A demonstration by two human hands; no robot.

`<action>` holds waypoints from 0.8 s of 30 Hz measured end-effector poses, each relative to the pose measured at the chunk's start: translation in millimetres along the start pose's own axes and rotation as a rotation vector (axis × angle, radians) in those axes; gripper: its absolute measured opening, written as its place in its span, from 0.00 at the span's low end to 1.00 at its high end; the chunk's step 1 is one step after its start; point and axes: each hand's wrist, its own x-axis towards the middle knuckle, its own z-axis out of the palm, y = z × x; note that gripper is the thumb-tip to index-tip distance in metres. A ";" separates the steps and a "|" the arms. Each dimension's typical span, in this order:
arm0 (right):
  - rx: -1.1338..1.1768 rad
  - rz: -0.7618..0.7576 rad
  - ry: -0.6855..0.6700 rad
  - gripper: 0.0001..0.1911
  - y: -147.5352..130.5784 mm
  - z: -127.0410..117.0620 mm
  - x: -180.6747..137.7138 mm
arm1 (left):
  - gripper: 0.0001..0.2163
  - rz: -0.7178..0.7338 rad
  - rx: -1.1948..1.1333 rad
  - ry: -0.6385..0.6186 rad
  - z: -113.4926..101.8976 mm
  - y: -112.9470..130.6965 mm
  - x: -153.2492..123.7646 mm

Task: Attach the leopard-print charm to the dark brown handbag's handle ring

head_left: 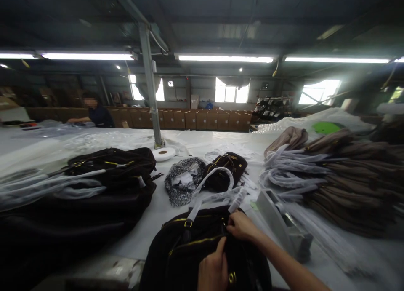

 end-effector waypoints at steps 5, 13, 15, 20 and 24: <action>0.238 -0.036 -0.041 0.03 10.0 -17.3 5.0 | 0.24 -0.006 -0.086 0.075 -15.0 3.5 -11.9; 0.652 0.046 -0.039 0.16 12.6 -18.3 -2.4 | 0.29 0.065 0.093 0.086 -52.0 39.1 9.6; 0.719 0.083 -0.005 0.17 9.9 -10.0 -9.9 | 0.32 0.075 0.142 -0.026 -46.3 39.5 8.6; 0.849 0.113 0.045 0.21 15.4 20.1 -30.9 | 0.27 -0.107 -0.035 0.015 -28.7 28.7 -14.7; 0.690 0.101 0.231 0.18 30.4 58.2 -29.9 | 0.26 -0.258 -0.413 0.119 -25.0 14.8 -26.7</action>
